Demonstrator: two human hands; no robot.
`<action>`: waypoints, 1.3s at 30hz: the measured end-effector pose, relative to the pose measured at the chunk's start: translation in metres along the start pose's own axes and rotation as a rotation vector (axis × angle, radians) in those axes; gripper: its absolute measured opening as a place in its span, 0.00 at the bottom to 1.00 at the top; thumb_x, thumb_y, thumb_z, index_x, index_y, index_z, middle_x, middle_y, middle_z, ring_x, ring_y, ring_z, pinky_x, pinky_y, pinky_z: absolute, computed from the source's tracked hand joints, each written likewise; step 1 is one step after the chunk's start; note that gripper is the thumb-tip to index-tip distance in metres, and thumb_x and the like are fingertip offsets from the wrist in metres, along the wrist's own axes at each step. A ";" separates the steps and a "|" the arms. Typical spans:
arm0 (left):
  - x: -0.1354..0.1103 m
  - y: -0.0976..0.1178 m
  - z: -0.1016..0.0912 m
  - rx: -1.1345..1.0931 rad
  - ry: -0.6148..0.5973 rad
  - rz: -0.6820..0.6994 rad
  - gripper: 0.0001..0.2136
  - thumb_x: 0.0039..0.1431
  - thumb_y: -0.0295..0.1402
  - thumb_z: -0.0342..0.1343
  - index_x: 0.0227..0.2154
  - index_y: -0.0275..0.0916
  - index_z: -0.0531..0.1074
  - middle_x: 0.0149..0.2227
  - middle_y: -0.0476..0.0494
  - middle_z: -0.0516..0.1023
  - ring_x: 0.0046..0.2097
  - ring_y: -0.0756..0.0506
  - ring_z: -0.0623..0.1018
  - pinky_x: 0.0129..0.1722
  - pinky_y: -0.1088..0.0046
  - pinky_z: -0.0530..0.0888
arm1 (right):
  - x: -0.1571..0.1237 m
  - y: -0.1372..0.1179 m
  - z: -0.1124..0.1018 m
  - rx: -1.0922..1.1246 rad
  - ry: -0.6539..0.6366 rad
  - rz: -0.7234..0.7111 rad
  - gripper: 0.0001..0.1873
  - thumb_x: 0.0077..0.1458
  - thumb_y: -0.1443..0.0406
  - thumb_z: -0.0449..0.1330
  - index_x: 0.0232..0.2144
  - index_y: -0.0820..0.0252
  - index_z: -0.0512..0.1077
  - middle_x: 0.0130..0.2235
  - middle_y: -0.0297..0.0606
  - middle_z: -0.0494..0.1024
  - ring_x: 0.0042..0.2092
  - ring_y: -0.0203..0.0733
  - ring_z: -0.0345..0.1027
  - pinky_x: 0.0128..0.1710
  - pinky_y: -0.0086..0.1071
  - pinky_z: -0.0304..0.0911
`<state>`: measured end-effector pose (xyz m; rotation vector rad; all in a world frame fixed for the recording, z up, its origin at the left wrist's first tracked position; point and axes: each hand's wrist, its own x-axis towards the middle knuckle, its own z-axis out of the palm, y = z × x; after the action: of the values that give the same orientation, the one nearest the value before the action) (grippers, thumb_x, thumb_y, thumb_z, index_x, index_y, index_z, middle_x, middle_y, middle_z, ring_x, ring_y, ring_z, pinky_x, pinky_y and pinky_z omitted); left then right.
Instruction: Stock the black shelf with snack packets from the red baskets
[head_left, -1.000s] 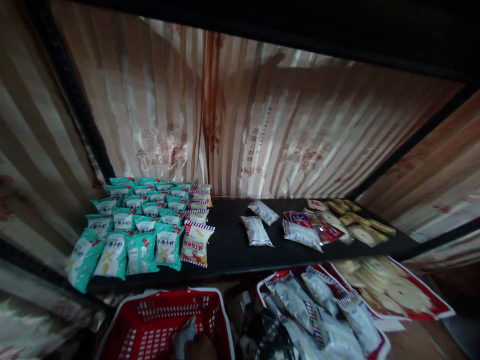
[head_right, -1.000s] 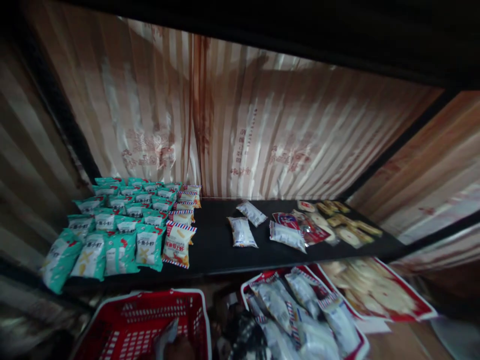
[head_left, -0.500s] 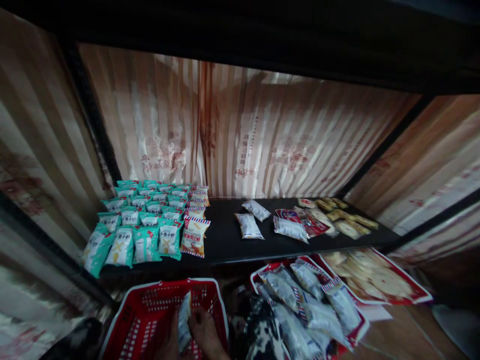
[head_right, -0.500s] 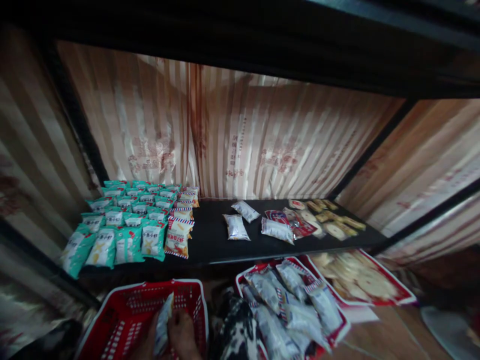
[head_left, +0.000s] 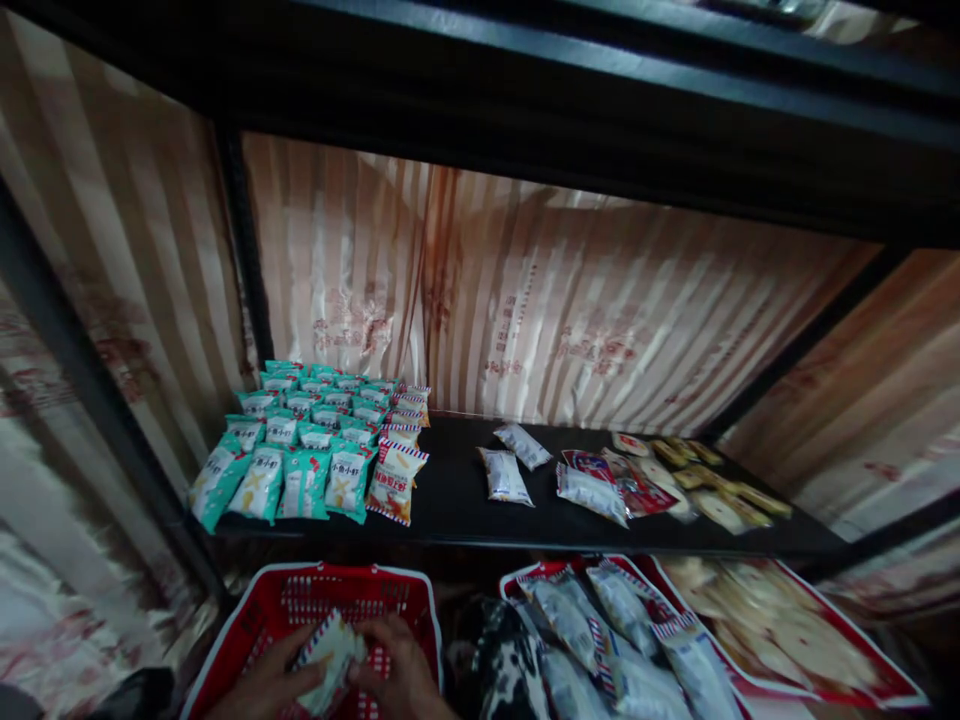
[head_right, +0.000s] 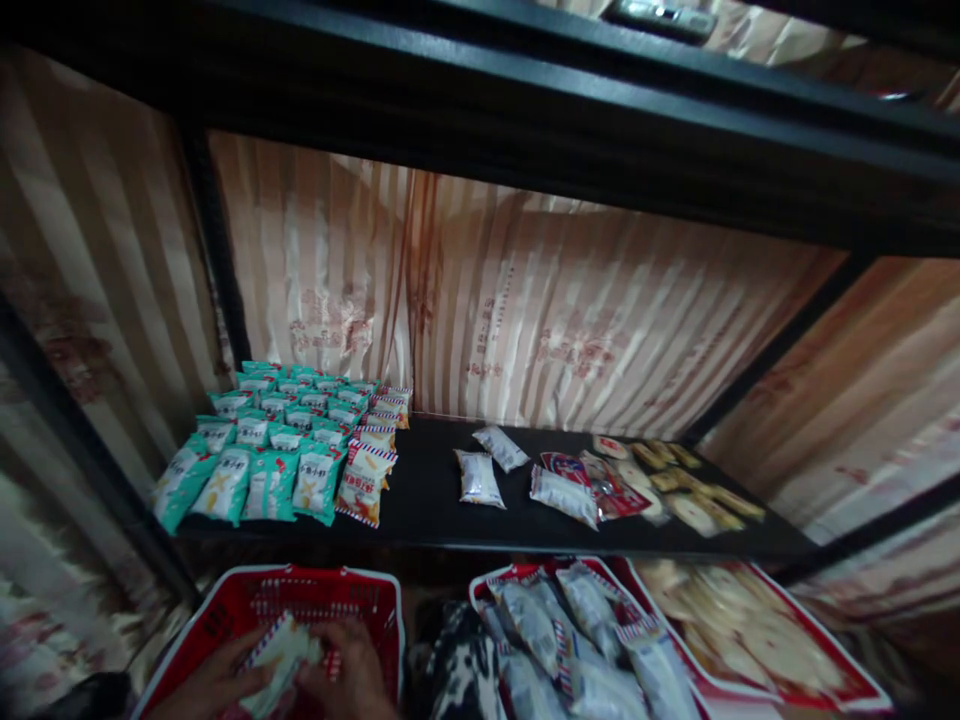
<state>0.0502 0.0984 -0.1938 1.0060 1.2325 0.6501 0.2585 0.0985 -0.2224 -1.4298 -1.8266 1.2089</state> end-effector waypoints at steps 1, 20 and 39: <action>-0.005 0.006 0.000 -0.020 0.001 -0.003 0.31 0.28 0.54 0.64 0.39 0.42 0.75 0.44 0.43 0.78 0.51 0.33 0.71 0.52 0.60 0.68 | -0.002 -0.004 -0.007 0.005 -0.030 -0.024 0.24 0.42 0.59 0.65 0.45 0.55 0.73 0.46 0.44 0.74 0.48 0.50 0.66 0.48 0.38 0.60; 0.049 0.136 0.095 -0.101 0.017 0.155 0.23 0.41 0.50 0.62 0.35 0.36 0.72 0.24 0.50 0.75 0.25 0.52 0.72 0.27 0.77 0.68 | -0.010 -0.024 -0.124 0.641 0.210 -0.002 0.26 0.42 0.48 0.64 0.37 0.62 0.72 0.34 0.38 0.78 0.35 0.43 0.70 0.37 0.33 0.63; 0.136 0.143 0.184 0.054 0.058 0.210 0.10 0.50 0.34 0.58 0.35 0.37 0.71 0.35 0.43 0.80 0.36 0.45 0.79 0.32 0.74 0.73 | 0.013 0.014 -0.178 0.568 0.506 0.178 0.26 0.43 0.45 0.61 0.33 0.63 0.71 0.28 0.35 0.76 0.29 0.39 0.67 0.30 0.30 0.62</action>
<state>0.2765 0.2283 -0.1253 1.1789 1.2096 0.8179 0.4071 0.1695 -0.1529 -1.4050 -0.9374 1.1820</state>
